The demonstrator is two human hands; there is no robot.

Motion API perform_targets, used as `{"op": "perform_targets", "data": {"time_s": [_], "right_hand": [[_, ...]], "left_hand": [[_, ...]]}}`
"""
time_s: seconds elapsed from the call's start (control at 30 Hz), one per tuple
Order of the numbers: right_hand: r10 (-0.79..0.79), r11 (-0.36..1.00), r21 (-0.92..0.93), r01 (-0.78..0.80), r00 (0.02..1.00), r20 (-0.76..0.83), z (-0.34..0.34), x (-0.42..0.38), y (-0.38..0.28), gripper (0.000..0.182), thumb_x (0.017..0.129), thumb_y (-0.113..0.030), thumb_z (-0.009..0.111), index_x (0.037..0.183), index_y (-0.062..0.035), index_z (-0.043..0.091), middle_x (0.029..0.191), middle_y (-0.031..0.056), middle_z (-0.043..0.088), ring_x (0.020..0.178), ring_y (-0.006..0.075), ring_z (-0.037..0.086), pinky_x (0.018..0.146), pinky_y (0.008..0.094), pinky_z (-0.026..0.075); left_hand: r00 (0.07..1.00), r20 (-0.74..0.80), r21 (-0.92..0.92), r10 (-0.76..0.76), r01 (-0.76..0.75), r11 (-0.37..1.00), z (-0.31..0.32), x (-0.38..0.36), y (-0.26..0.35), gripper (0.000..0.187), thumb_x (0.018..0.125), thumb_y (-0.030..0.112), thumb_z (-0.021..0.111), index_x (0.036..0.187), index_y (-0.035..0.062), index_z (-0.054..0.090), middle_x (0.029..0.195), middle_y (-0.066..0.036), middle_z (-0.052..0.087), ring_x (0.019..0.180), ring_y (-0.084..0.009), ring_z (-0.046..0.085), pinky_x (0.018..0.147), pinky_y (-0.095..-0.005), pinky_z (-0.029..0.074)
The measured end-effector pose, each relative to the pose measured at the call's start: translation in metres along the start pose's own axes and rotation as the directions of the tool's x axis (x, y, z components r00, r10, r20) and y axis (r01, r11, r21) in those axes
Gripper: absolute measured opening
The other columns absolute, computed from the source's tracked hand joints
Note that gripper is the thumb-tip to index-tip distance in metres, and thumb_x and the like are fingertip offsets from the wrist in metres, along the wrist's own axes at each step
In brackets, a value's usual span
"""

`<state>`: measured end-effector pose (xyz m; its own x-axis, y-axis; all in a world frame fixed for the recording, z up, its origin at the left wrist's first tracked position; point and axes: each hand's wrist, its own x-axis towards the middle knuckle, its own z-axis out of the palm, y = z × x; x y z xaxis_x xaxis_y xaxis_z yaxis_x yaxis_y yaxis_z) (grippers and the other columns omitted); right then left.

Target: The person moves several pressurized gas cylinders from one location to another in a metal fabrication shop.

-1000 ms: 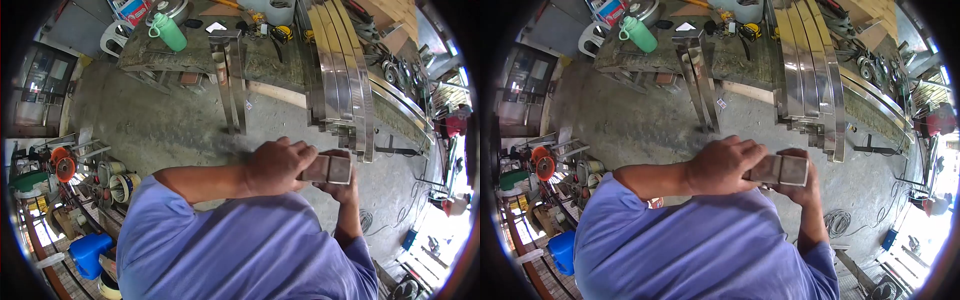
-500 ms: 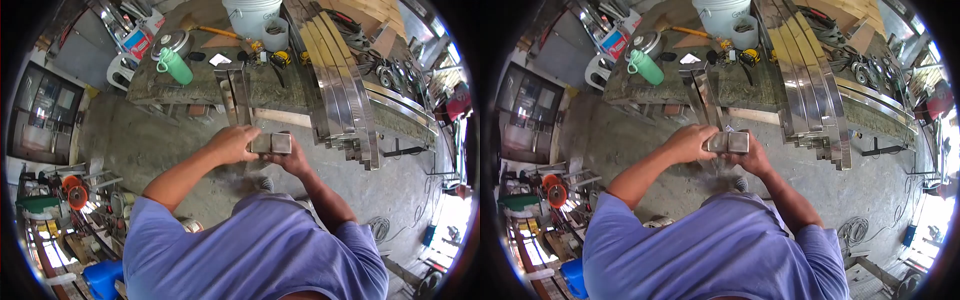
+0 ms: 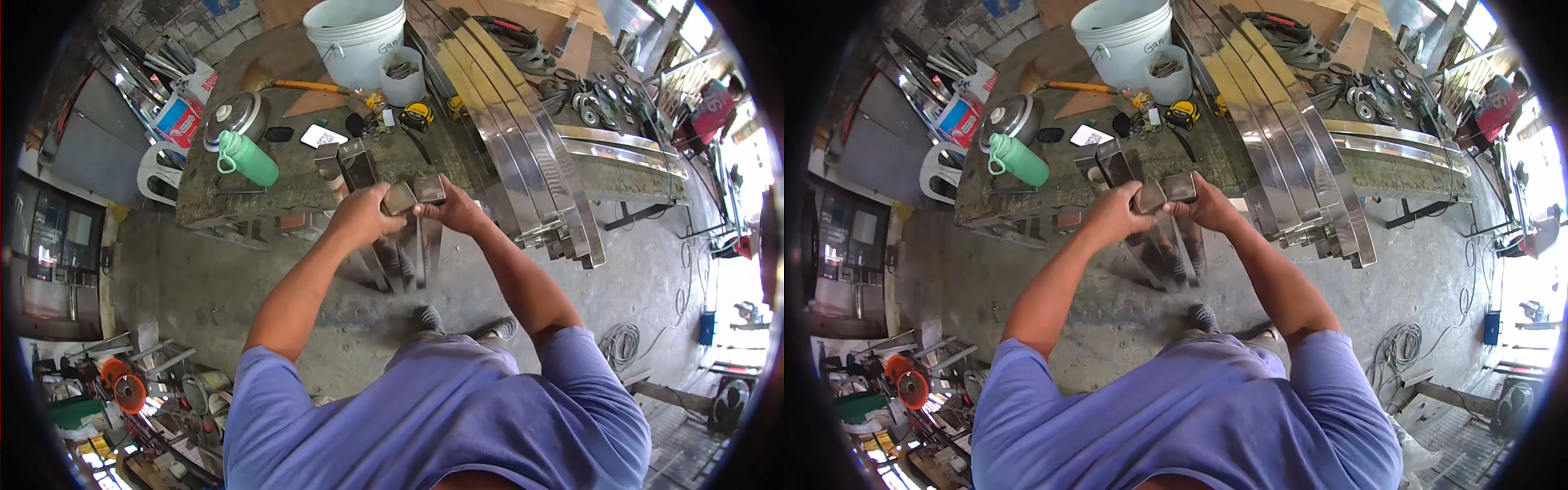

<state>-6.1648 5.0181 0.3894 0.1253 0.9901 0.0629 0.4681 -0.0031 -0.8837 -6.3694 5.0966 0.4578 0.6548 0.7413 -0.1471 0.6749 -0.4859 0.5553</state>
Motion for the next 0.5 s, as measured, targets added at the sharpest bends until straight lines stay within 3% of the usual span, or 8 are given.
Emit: {"op": "perform_targets", "data": {"time_s": [0.03, 0.13, 0.17, 0.23, 0.27, 0.37, 0.47, 0.5], "right_hand": [[-0.043, 0.971, 0.238, 0.030, 0.998, 0.051, 0.011, 0.016, 0.039, 0.068, 0.083, -0.047, 0.074, 0.125, -0.0003, 0.048, 0.109, 0.0207, 0.066, 0.105, 0.0317, 0.064, 0.089, 0.0388, 0.049], [0.132, 0.991, 0.027, -0.129, 0.983, -0.130, 0.007, 0.033, 0.040, 0.069, 0.088, -0.051, 0.065, 0.130, -0.0016, 0.043, 0.112, 0.0263, 0.064, 0.108, 0.0394, 0.062, 0.091, 0.0437, 0.048], [0.263, 0.960, -0.075, -0.272, 0.959, -0.104, 0.006, 0.037, 0.032, 0.076, 0.090, -0.053, 0.058, 0.135, 0.0038, 0.036, 0.112, 0.0311, 0.062, 0.106, 0.0437, 0.061, 0.090, 0.0481, 0.048], [0.334, 0.896, -0.270, -0.354, 0.935, -0.119, 0.029, 0.052, 0.062, 0.081, 0.091, -0.050, 0.057, 0.136, 0.0115, 0.030, 0.109, 0.0340, 0.062, 0.101, 0.0451, 0.062, 0.088, 0.0501, 0.049], [0.300, 0.918, -0.227, -0.324, 0.944, -0.136, 0.036, 0.054, 0.075, 0.079, 0.092, -0.045, 0.055, 0.138, 0.0134, 0.028, 0.105, 0.0351, 0.062, 0.099, 0.0454, 0.063, 0.086, 0.0500, 0.050], [0.241, 0.930, -0.252, -0.269, 0.961, -0.136, 0.055, 0.053, 0.106, 0.078, 0.090, -0.036, 0.056, 0.139, 0.0157, 0.023, 0.095, 0.0305, 0.065, 0.084, 0.0432, 0.065, 0.076, 0.0504, 0.051], [0.382, 0.918, -0.082, -0.387, 0.921, -0.076, 0.054, 0.004, 0.080, 0.080, 0.086, -0.037, 0.058, 0.146, 0.0028, 0.023, 0.118, 0.0303, 0.060, 0.108, 0.0419, 0.060, 0.093, 0.0476, 0.047], [0.382, 0.921, -0.074, -0.383, 0.924, -0.029, 0.064, -0.009, 0.092, 0.076, 0.086, -0.040, 0.058, 0.144, 0.0010, 0.030, 0.119, 0.0284, 0.060, 0.108, 0.0417, 0.060, 0.094, 0.0475, 0.047]], "left_hand": [[1.000, -0.012, 0.020, 0.014, -0.014, 1.000, 0.011, 0.017, -0.009, 0.062, 0.069, 0.032, 0.080, 0.119, 0.0018, 0.058, 0.103, -0.022, 0.067, 0.098, -0.0370, 0.065, 0.083, -0.0427, 0.050], [0.968, -0.247, 0.122, 0.045, -0.015, 0.992, 0.038, 0.058, -0.016, 0.061, 0.071, 0.031, 0.079, 0.120, 0.0024, 0.057, 0.108, -0.021, 0.065, 0.101, -0.0362, 0.063, 0.087, -0.0423, 0.049], [0.959, -0.284, 0.232, 0.010, 0.059, 0.971, 0.043, 0.062, -0.005, 0.050, 0.080, 0.029, 0.071, 0.122, 0.0058, 0.056, 0.120, -0.017, 0.060, 0.112, -0.0348, 0.058, 0.090, -0.0435, 0.048], [0.945, -0.298, 0.545, 0.137, 0.050, 0.837, 0.049, 0.067, 0.008, 0.046, 0.085, 0.029, 0.066, 0.124, 0.0074, 0.055, 0.125, -0.014, 0.056, 0.118, -0.0346, 0.053, 0.091, -0.0461, 0.047], [0.929, -0.288, 0.679, 0.234, 0.026, 0.734, 0.052, 0.075, 0.019, 0.044, 0.087, 0.030, 0.063, 0.125, 0.0082, 0.055, 0.128, -0.013, 0.055, 0.121, -0.0346, 0.051, 0.091, -0.0474, 0.047], [0.874, -0.316, 0.748, 0.370, -0.011, 0.663, 0.087, 0.110, -0.010, 0.047, 0.093, 0.033, 0.054, 0.133, 0.0106, 0.051, 0.136, -0.011, 0.052, 0.126, -0.0350, 0.046, 0.098, -0.0528, 0.041], [0.814, -0.270, 0.864, 0.514, -0.030, 0.502, 0.085, 0.115, -0.016, 0.054, 0.092, 0.038, 0.057, 0.137, 0.0103, 0.047, 0.137, -0.011, 0.050, 0.119, -0.0355, 0.052, 0.094, -0.0512, 0.044], [0.860, -0.264, 0.795, 0.436, -0.062, 0.604, 0.080, 0.110, -0.005, 0.055, 0.090, 0.037, 0.059, 0.136, 0.0084, 0.048, 0.135, -0.013, 0.051, 0.117, -0.0364, 0.053, 0.093, -0.0492, 0.046]]}}
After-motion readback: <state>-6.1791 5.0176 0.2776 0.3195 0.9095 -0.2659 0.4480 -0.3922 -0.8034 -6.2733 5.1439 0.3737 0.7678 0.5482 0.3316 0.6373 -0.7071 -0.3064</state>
